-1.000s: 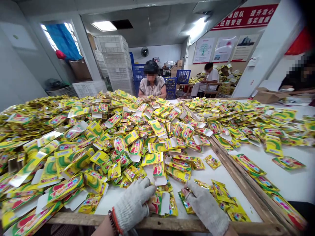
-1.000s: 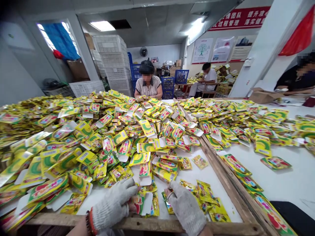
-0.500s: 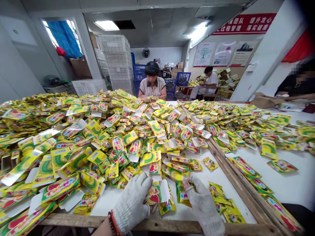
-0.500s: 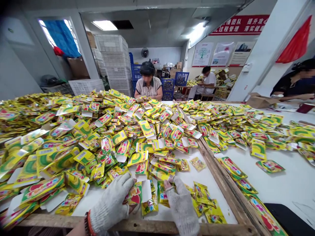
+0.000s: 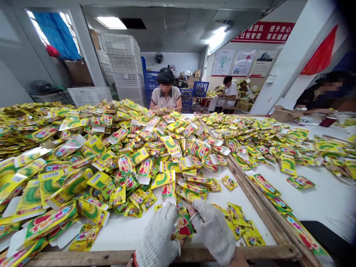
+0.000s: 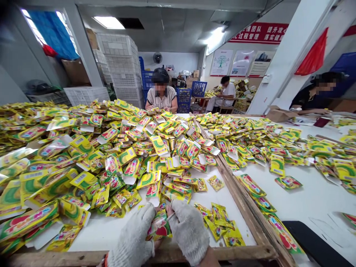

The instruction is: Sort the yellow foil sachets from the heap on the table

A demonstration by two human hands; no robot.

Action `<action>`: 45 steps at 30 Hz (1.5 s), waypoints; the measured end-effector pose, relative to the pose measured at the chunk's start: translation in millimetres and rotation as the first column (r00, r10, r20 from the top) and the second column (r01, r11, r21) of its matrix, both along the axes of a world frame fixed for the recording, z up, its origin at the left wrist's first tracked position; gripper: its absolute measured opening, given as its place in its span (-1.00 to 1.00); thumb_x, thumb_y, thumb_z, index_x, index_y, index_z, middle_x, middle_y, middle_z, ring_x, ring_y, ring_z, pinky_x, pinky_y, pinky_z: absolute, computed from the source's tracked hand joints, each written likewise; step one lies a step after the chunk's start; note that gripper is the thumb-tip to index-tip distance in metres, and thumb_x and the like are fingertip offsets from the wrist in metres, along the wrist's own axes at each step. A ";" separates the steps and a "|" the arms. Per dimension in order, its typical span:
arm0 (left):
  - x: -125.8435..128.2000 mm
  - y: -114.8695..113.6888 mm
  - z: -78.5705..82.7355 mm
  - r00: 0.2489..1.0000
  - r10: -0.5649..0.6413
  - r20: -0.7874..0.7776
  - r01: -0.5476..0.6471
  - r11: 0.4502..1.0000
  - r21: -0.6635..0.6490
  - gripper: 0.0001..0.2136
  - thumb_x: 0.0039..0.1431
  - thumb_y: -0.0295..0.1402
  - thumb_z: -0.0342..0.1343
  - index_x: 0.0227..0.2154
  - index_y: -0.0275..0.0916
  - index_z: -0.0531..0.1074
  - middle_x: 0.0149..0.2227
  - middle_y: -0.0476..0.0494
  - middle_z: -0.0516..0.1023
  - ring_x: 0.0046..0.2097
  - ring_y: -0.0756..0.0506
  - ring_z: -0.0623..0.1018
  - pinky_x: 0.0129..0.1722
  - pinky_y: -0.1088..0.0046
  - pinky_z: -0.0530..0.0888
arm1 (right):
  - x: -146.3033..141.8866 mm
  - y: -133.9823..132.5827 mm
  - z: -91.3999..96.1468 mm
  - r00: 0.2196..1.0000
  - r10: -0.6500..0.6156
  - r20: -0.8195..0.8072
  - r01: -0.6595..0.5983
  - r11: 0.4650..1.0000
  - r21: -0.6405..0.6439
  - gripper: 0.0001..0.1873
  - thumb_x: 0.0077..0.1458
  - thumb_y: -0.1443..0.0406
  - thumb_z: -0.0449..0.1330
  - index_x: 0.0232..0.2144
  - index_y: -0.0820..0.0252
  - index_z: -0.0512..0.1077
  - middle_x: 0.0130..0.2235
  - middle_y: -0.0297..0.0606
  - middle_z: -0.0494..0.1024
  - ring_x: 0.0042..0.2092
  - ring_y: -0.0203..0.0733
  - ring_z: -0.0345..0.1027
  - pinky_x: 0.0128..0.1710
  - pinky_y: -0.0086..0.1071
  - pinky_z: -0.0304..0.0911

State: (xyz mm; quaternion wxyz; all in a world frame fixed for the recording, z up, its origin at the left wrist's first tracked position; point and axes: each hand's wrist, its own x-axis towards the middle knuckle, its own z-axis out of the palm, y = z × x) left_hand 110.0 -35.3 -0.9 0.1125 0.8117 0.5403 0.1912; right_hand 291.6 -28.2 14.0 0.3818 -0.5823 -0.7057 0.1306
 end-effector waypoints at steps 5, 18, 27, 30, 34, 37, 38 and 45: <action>3.2 1.2 1.4 0.998 -0.019 0.058 0.017 0.999 0.034 -0.59 -0.09 -0.34 0.20 -0.10 -0.24 0.39 -0.04 -0.33 0.53 -0.03 -0.29 0.54 -0.04 0.15 0.52 | 0.2 5.5 3.1 0.998 0.044 0.036 -0.042 0.998 -0.053 -0.62 0.26 0.13 0.00 -0.50 0.10 0.44 -0.46 -0.24 0.58 -0.43 -0.15 0.45 -0.40 -0.35 0.36; -1.7 2.2 14.3 0.993 -0.041 -0.112 0.020 0.983 -0.181 -0.44 -0.12 -0.44 0.12 0.07 -0.18 0.39 0.17 -0.23 0.40 0.16 -0.30 0.37 0.23 0.06 0.23 | 22.4 -12.1 29.8 0.921 0.198 -0.334 -0.361 0.755 -0.547 -0.62 0.17 0.13 0.10 -0.03 0.04 0.54 -0.37 -0.27 0.64 -0.39 -0.12 0.51 -0.41 -0.38 0.40; 4.5 3.0 10.4 0.987 -0.084 -0.136 0.059 0.982 -0.178 -0.40 -0.08 -0.44 0.11 0.13 -0.19 0.36 0.20 -0.24 0.36 0.18 -0.33 0.33 0.21 0.05 0.24 | 16.3 -11.0 11.4 0.921 0.085 -0.381 -0.317 0.731 -0.604 -0.73 0.11 0.22 0.04 -0.43 0.18 0.50 -0.78 -0.50 0.24 -0.74 -0.36 0.14 -0.68 -0.54 0.01; 7.0 3.3 9.3 0.988 -0.104 -0.114 0.081 0.978 -0.195 -0.39 -0.10 -0.45 0.11 0.13 -0.17 0.35 0.17 -0.22 0.39 0.13 -0.30 0.37 0.17 0.10 0.29 | 8.4 -7.9 2.8 0.911 0.041 -0.410 -0.316 0.710 -0.630 -0.79 0.04 0.25 0.04 -0.56 0.17 0.35 -0.75 -0.53 0.22 -0.73 -0.36 0.23 -0.74 -0.58 -0.08; 2.7 5.4 10.8 0.997 -0.038 -0.072 0.024 0.981 -0.194 -0.43 -0.10 -0.44 0.12 0.09 -0.18 0.38 0.19 -0.21 0.37 0.15 -0.28 0.36 0.19 0.15 0.29 | 10.4 -10.5 -0.9 0.869 -0.056 -0.492 -0.286 0.754 -0.591 -0.72 0.12 0.14 0.07 -0.28 0.19 0.47 -0.71 -0.51 0.33 -0.70 -0.36 0.29 -0.67 -0.58 0.04; 2.2 6.3 9.7 0.998 -0.041 -0.039 0.032 0.980 -0.195 -0.40 -0.11 -0.44 0.13 0.11 -0.18 0.35 0.21 -0.21 0.35 0.17 -0.28 0.34 0.21 0.17 0.27 | 13.1 -18.3 0.7 0.844 -0.047 -0.534 -0.339 0.725 -0.600 -0.60 0.12 0.06 0.11 -0.17 0.22 0.49 -0.67 -0.45 0.42 -0.72 -0.37 0.26 -0.70 -0.57 0.03; 3.9 6.0 8.9 0.998 -0.052 -0.030 0.045 0.979 -0.199 -0.39 -0.12 -0.45 0.13 0.11 -0.16 0.36 0.20 -0.20 0.36 0.16 -0.28 0.35 0.20 0.17 0.29 | 12.6 -21.1 2.1 0.824 -0.019 -0.566 -0.399 0.691 -0.603 -0.57 0.11 0.03 0.11 -0.17 0.23 0.50 -0.65 -0.43 0.44 -0.72 -0.37 0.26 -0.71 -0.57 0.02; 9.6 3.5 15.7 0.963 -0.071 0.258 0.116 0.980 -0.162 -0.43 -0.03 -0.24 0.27 0.10 -0.14 0.34 0.10 -0.25 0.43 0.11 -0.30 0.42 0.13 0.11 0.39 | 5.9 -22.8 13.9 0.802 0.069 -0.593 -0.487 0.651 -0.583 -0.57 0.09 -0.04 0.15 -0.50 0.20 0.45 -0.76 -0.48 0.28 -0.68 -0.33 0.32 -0.69 -0.58 0.04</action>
